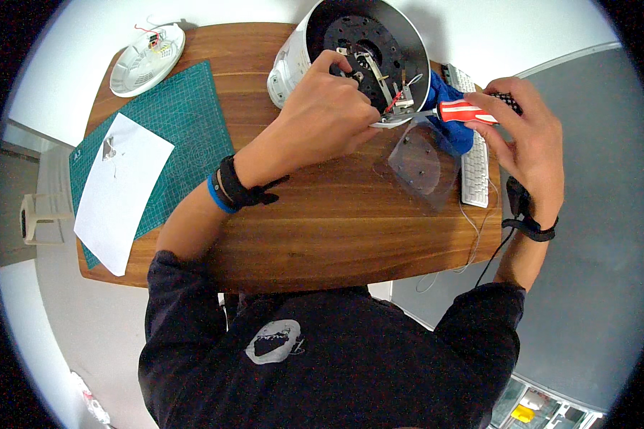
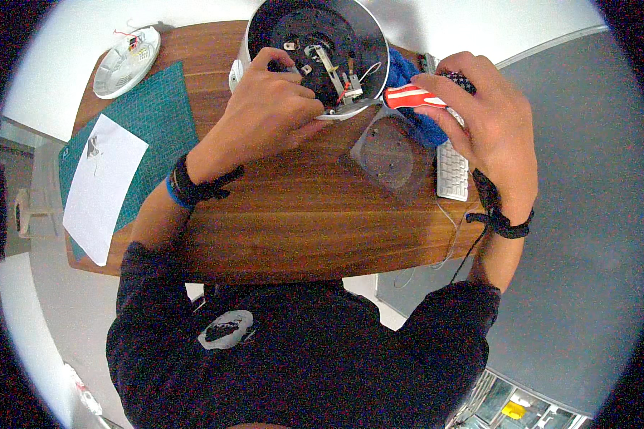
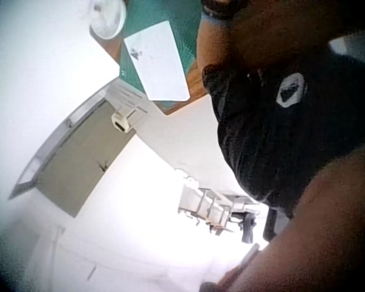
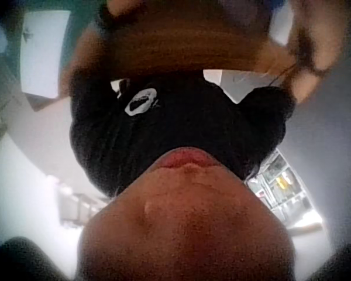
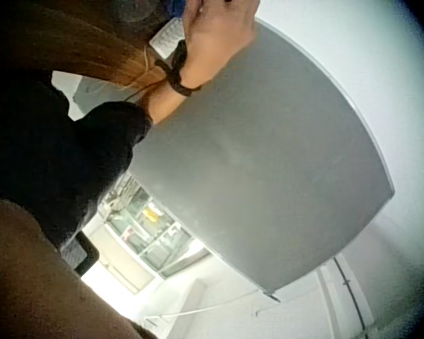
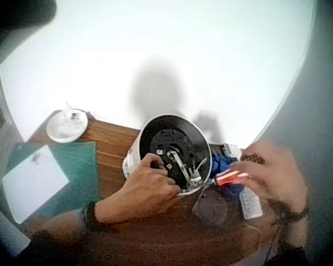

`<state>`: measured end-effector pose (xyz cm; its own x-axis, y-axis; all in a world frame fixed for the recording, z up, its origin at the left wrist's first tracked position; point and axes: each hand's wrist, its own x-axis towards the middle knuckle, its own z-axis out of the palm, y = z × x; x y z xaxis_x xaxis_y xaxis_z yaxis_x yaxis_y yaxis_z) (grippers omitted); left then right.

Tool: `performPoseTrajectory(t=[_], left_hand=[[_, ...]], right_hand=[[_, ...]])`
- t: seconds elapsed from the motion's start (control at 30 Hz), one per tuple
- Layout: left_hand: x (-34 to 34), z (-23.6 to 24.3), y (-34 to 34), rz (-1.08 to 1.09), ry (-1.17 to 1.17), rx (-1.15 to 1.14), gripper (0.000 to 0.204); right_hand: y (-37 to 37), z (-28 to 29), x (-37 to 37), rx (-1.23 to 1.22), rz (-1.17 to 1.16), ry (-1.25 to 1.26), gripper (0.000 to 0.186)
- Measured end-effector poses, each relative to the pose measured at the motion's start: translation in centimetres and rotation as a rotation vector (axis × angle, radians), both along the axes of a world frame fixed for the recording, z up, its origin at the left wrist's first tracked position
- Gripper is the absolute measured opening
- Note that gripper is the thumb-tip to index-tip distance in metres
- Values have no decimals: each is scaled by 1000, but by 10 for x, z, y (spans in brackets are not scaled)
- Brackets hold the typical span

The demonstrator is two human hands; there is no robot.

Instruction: The person disassembles a white rice cooker, removes the lid, and uses a screwdriver to remove screws from the internal components. The person manipulates wires and internal parts of the appliance.

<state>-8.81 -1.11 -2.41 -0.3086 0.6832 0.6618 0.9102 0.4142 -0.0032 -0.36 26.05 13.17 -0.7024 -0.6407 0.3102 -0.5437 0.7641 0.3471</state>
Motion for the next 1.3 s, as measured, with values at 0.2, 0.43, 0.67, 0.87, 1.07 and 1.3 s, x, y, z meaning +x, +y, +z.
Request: performPoseTrajectory(t=[0.2, 0.43, 0.67, 0.87, 1.07, 1.3], left_hand=[[1, 0, -1, 27, -49, -80, 19], [0, 1, 0, 31, -52, -85, 20], [1, 2, 1, 42, -44, -95, 20], [1, 1, 0, 42, -50, -92, 19], [1, 2, 3, 52, -25, -87, 18], [2, 1, 11, 67, 1, -38, 19]], right_hand=[[-1, 2, 4, -37, -11, 18, 32], [0, 3, 6, -33, 9, 4, 31], [-6, 5, 15, 5, -24, -8, 32], [-18, 10, 15, -127, 138, -74, 45], [-9, 16, 13, -357, -25, -322, 37], [-16, 23, 12, -350, 81, -272, 38]])
